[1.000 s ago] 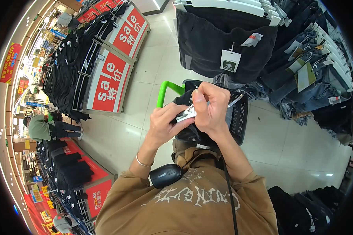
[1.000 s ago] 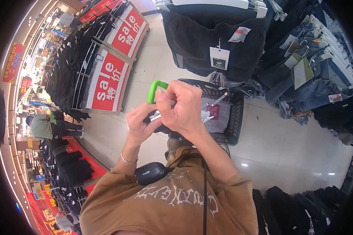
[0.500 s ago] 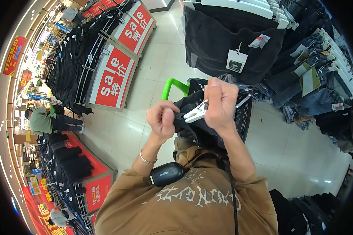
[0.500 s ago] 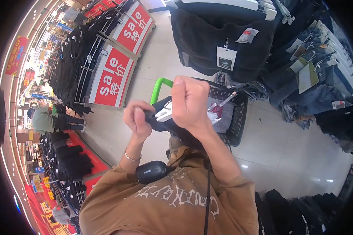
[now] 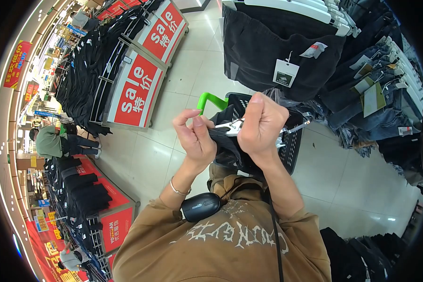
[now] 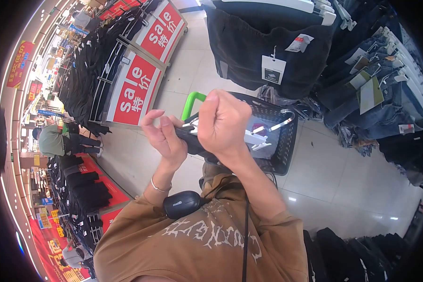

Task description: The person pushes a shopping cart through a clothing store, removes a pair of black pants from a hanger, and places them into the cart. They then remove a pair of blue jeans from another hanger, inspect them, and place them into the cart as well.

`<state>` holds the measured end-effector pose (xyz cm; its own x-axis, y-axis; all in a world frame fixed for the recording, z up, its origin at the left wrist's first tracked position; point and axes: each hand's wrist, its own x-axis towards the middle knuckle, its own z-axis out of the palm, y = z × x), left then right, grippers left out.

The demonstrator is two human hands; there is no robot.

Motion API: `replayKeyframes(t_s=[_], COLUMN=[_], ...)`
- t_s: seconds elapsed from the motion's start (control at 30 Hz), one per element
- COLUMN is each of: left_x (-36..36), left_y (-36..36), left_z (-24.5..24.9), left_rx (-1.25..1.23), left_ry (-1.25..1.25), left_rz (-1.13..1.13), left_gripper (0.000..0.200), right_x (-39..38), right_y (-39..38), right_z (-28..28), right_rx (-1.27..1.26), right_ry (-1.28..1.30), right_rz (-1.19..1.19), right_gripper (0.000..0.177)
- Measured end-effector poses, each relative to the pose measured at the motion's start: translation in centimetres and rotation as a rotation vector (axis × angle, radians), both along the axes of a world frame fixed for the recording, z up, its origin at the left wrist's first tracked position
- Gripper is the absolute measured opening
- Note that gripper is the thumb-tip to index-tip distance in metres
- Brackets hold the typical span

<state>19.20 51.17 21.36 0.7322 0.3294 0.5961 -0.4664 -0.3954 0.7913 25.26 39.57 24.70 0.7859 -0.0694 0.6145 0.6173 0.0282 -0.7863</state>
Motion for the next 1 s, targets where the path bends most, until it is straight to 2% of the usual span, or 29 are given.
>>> replayKeyframes(t_s=[0.13,0.23,0.33,0.4,0.43,0.5,0.57,0.63,0.73,0.8,0.87,0.93,1.0], left_x=[0.6,0.8,0.9,1.1,1.2,1.3,1.3,1.2,1.7,2.0,2.2,2.4,2.8], left_y=[0.1,0.2,0.5,1.6,1.9,2.0,1.3,1.5,1.7,1.8,1.7,1.5,1.8], left_z=[-0.2,-0.2,-0.4,-0.4,-0.1,1.1,1.9,2.3,1.6,1.6,1.9,2.9,3.0], left_rx=[0.039,0.098,-0.05,0.071,0.071,0.244,0.27,0.338,0.429,0.483,0.537,0.582,0.529], left_ry=[-0.06,0.015,0.11,0.172,0.175,0.279,0.259,0.474,0.428,0.458,0.484,0.575,0.535], left_rz=[-0.056,0.02,-0.045,-0.266,-0.273,-0.454,-0.399,-0.393,-0.356,-0.343,-0.33,-0.272,-0.254], left_gripper=[0.015,0.018,0.02,0.03,0.03,0.04,0.036,0.024,0.017,0.017,0.018,0.021,0.021], right_x=[-0.4,-0.5,0.1,1.0,1.4,1.9,1.9,2.1,1.7,1.5,1.6,1.7,1.6], right_y=[0.6,1.0,1.1,1.0,0.8,0.3,0.5,0.8,1.2,1.0,0.3,-0.9,-2.5], right_z=[-0.1,-0.6,-1.0,-1.1,-1.1,-0.8,-0.6,-0.9,-0.6,-0.5,-0.2,0.6,0.6], right_rx=[-0.005,-0.054,-0.086,-0.094,-0.094,-0.191,-0.203,-0.242,-0.269,-0.283,-0.378,-0.361,-0.314], right_ry=[-0.057,-0.068,-0.09,-0.03,-0.026,0.022,0.057,-0.063,-0.098,-0.12,-0.023,-0.007,-0.021], right_rz=[-0.017,-0.041,-0.015,0.084,0.077,0.247,0.288,0.282,0.256,0.24,0.237,0.208,0.15], right_gripper=[0.028,0.027,0.027,0.027,0.027,0.029,0.03,0.03,0.029,0.029,0.026,0.025,0.02])
